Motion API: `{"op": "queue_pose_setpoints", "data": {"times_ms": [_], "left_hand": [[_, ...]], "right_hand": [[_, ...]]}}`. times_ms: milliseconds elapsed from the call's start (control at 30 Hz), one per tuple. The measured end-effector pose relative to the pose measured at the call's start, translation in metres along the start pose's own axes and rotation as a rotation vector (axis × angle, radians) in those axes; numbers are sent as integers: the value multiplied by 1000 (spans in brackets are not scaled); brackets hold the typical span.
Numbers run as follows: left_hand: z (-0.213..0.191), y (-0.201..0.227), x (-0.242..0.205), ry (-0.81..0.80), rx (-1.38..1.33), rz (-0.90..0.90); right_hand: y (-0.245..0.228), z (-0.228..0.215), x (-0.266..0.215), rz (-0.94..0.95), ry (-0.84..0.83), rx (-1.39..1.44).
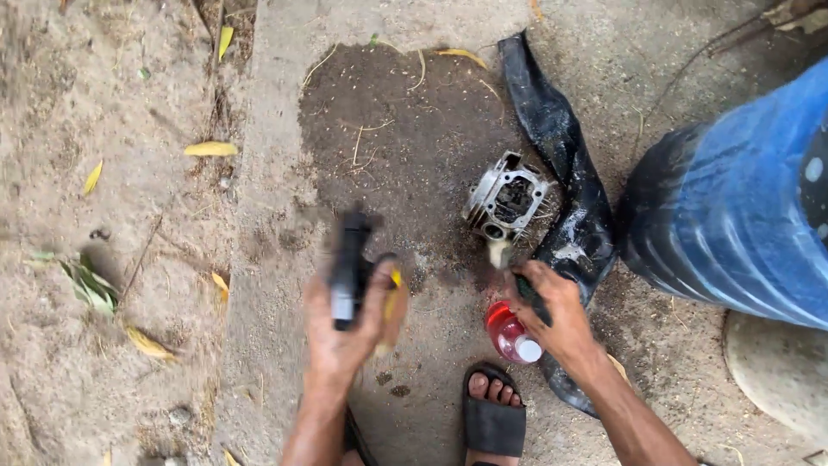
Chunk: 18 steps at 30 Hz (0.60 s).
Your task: Scrubbing and rinsing motorcycle engine cylinder components to remove grease and dirt using a brush and cleaning solution.
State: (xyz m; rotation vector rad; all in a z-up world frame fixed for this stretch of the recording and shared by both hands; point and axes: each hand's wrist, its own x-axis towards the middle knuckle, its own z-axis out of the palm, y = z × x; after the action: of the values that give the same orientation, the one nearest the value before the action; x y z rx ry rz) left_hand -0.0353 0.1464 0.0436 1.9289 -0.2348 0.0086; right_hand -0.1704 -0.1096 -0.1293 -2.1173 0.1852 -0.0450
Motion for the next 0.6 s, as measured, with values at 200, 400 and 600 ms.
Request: {"op": "queue_pose_setpoints", "data": {"times_ms": [200,400,600], "left_hand": [[-15,-54,53,212,4,364],[-30,-92,65,307,-36,379],[-32,-112,16,454,51,352]], "right_hand": [[-11,0,4,-2,-10,-51],[-59,-14,24,86,101,-87],[-90,-13,37,112,156,-150]]}}
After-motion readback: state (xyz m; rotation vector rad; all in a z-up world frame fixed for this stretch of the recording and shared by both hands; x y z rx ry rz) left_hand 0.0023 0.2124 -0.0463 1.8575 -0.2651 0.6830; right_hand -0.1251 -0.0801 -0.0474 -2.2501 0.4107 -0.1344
